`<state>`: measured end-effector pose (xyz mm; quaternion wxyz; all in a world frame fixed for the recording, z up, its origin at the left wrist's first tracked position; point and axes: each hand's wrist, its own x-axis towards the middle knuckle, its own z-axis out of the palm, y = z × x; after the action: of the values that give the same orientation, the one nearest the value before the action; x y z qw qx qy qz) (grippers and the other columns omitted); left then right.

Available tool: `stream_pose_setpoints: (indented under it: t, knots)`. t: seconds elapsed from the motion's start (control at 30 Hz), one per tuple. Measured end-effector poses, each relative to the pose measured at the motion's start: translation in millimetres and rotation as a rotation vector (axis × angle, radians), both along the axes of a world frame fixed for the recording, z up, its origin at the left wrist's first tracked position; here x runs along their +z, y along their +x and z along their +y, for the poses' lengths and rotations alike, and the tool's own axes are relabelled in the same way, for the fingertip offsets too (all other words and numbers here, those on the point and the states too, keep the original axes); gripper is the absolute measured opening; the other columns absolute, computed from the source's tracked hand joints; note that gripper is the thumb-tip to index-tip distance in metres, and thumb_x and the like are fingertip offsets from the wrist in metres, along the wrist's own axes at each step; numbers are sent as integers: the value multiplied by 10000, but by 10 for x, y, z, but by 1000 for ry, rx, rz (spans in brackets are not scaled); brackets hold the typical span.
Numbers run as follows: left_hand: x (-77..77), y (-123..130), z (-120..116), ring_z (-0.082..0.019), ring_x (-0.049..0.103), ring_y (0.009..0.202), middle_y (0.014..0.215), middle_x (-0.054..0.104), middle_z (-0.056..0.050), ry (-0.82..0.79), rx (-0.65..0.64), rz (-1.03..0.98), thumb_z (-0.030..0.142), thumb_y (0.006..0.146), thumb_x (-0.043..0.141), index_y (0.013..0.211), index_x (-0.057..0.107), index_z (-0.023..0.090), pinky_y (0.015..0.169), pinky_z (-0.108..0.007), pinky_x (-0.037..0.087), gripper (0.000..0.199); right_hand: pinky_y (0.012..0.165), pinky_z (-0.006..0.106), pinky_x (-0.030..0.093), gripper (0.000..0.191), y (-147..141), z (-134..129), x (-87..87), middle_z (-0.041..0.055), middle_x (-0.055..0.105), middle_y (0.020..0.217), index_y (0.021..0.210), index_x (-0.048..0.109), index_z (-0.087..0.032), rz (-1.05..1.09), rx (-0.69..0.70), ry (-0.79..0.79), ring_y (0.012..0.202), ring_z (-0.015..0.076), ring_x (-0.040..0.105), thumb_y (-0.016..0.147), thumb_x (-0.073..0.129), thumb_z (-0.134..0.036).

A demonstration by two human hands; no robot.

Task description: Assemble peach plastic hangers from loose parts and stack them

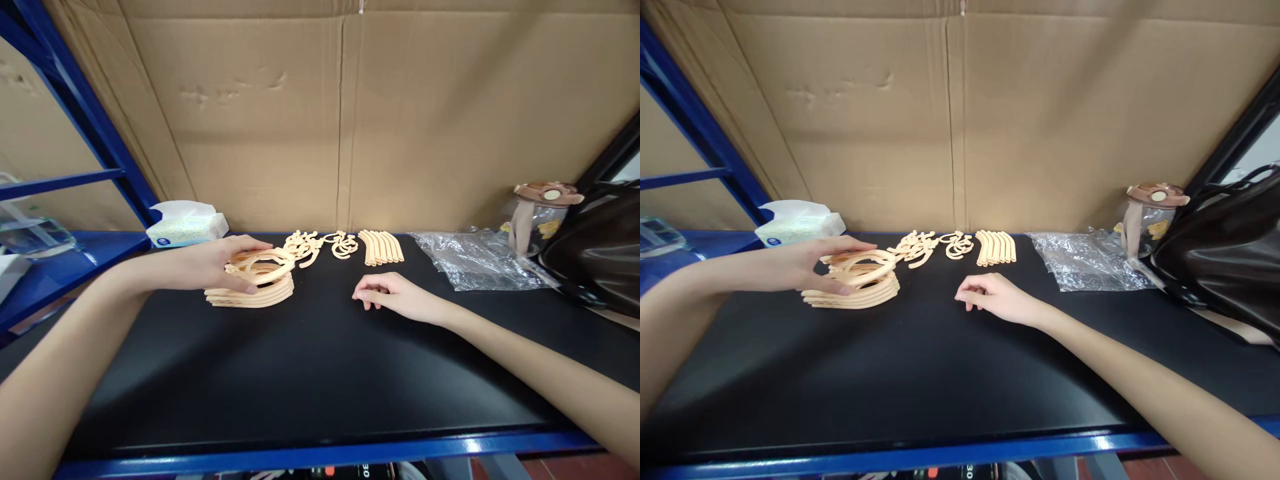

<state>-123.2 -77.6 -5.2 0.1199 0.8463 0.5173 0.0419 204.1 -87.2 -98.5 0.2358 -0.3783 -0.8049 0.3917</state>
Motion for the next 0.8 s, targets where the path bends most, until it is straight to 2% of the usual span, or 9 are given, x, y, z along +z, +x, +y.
stream_pose_setpoints:
  t: [0.23, 0.57, 0.67, 0.8]
  knots:
    - [-41, -105, -52, -212, 526, 1076, 1278, 528, -23, -1, -39, 1, 412, 778, 598, 1320, 428, 231, 893, -303, 428, 595, 610, 234, 406, 245, 13, 4, 5, 8, 628, 730, 898, 635, -182, -21, 15, 26, 685, 127, 571, 880, 506, -389]
    - [-82, -84, -39, -183, 545, 1019, 1235, 538, -2, -81, -43, -14, 360, 817, 572, 1337, 390, 237, 806, -233, 459, 565, 620, 234, 394, 252, 18, 10, 1, 1, 628, 732, 897, 634, -187, -35, 22, 38, 690, 124, 563, 886, 501, -400]
    - [-81, -72, -48, -190, 542, 1027, 1232, 541, -11, -101, -32, -5, 378, 816, 568, 1340, 387, 229, 836, -252, 450, 574, 620, 238, 393, 249, 15, 6, 10, 1, 628, 729, 891, 632, -187, -41, 19, 35, 686, 126, 561, 884, 500, -399]
    - [-120, -134, 0, -203, 496, 1112, 1300, 504, -13, -54, -77, 13, 420, 815, 568, 1345, 388, 229, 918, -285, 408, 591, 619, 239, 394, 247, 12, 2, 19, 1, 629, 727, 891, 632, -188, -38, 22, 26, 685, 128, 561, 882, 502, -397]
